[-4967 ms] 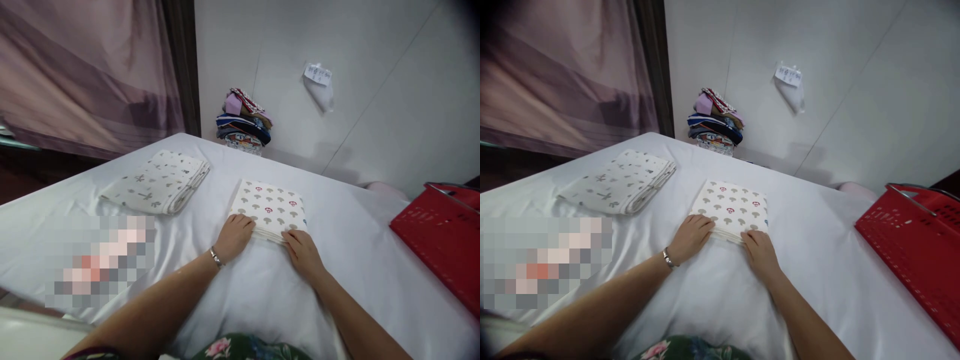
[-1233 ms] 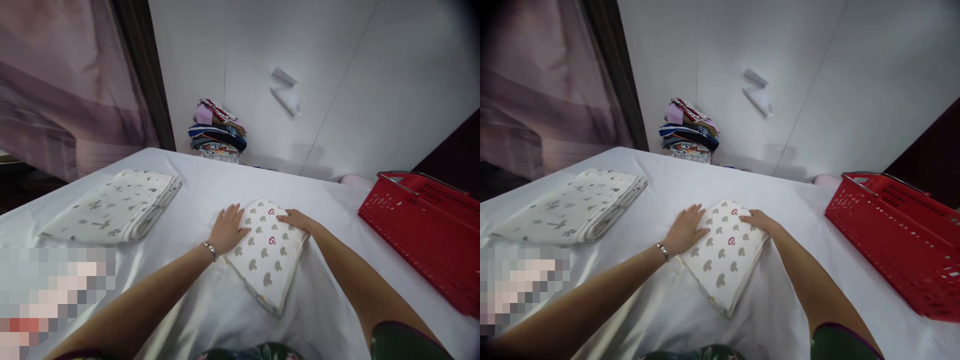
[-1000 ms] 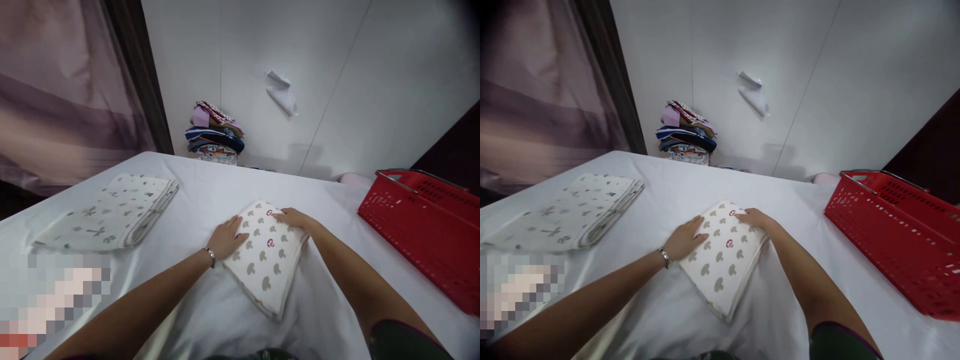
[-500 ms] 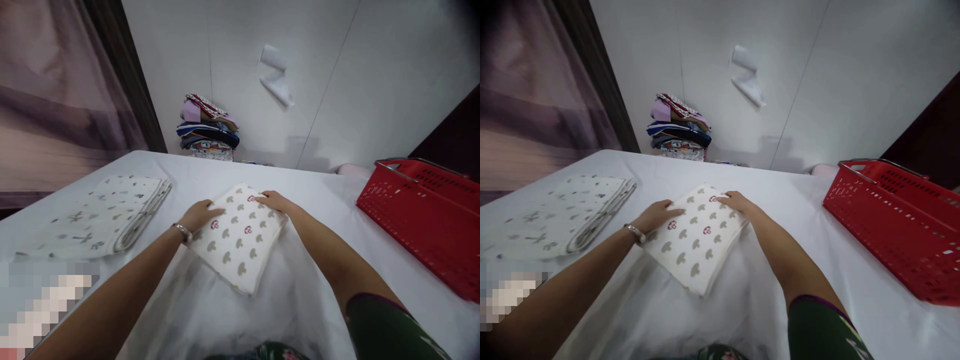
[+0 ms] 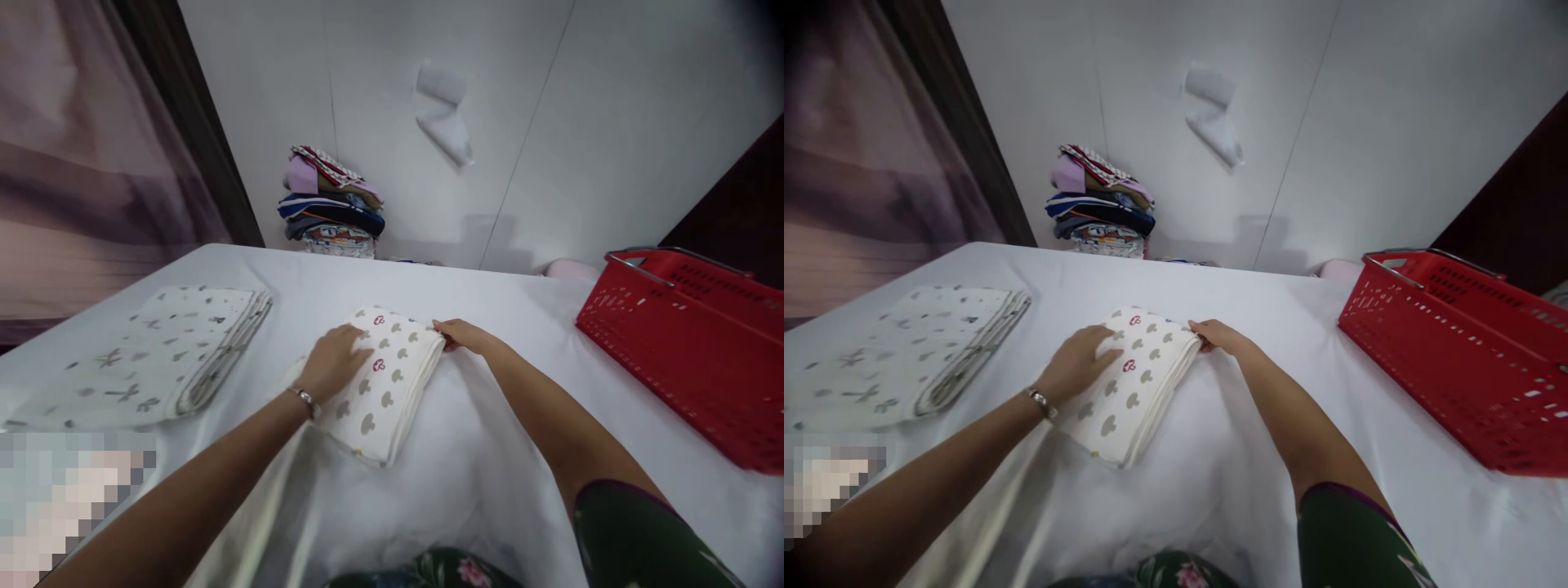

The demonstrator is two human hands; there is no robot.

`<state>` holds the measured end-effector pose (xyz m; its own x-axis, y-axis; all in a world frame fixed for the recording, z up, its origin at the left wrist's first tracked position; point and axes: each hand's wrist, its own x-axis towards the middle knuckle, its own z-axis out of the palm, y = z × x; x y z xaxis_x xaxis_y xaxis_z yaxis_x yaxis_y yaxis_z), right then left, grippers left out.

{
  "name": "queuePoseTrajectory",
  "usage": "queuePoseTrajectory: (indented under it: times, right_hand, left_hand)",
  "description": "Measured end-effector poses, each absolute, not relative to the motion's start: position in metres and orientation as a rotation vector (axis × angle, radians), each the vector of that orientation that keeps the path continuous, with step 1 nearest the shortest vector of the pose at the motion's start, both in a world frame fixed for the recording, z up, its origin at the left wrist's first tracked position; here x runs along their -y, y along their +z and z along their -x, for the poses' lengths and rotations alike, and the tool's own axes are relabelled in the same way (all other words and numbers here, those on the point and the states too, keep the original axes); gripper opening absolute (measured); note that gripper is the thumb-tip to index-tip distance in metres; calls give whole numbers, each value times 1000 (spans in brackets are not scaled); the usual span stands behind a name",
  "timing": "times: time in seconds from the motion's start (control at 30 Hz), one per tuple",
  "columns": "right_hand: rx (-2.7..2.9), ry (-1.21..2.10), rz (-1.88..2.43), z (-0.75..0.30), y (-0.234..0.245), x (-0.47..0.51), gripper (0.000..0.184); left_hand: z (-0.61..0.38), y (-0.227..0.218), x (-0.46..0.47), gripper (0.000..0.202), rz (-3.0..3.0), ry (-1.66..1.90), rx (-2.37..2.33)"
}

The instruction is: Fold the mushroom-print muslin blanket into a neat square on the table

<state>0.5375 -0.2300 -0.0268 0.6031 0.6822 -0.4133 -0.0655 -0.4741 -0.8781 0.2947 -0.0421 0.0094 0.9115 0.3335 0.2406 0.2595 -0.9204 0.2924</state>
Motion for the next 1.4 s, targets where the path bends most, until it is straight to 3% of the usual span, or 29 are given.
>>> queuePoseTrajectory:
  times: [0.13, 0.33, 0.5, 0.63, 0.87, 1.0, 1.27, 1.4]
  right_hand:
    - [425, 945, 1736, -533, -34, 235, 34]
    - [406, 878, 1581, -522, -42, 243, 15]
    - [403, 772, 1532, -518, -53, 241, 9]
    - [378, 676, 1492, -519, -63, 239, 14]
    - [424, 661, 1467, -519, -63, 243, 15]
    - [468, 670, 1487, -517, -60, 244, 26]
    - [545, 578, 1596, -512, -67, 243, 35]
    - [565, 509, 1660, -513, -71, 241, 39]
  left_hand:
    - [-318, 21, 100, 34, -2778, 283, -219]
    - [-376, 5, 147, 59, -2941, 185, -326]
    - [-398, -6, 142, 39, -2970, 83, -506]
    - [-398, -5, 141, 29, -2908, 135, -581]
    - [-402, -18, 159, 32, -3034, 88, -468]
    - [-407, -17, 159, 33, -3036, 59, -463]
    - [-365, -4, 139, 45, -2920, 34, -227]
    - [-316, -16, 142, 68, -2985, 2, -151]
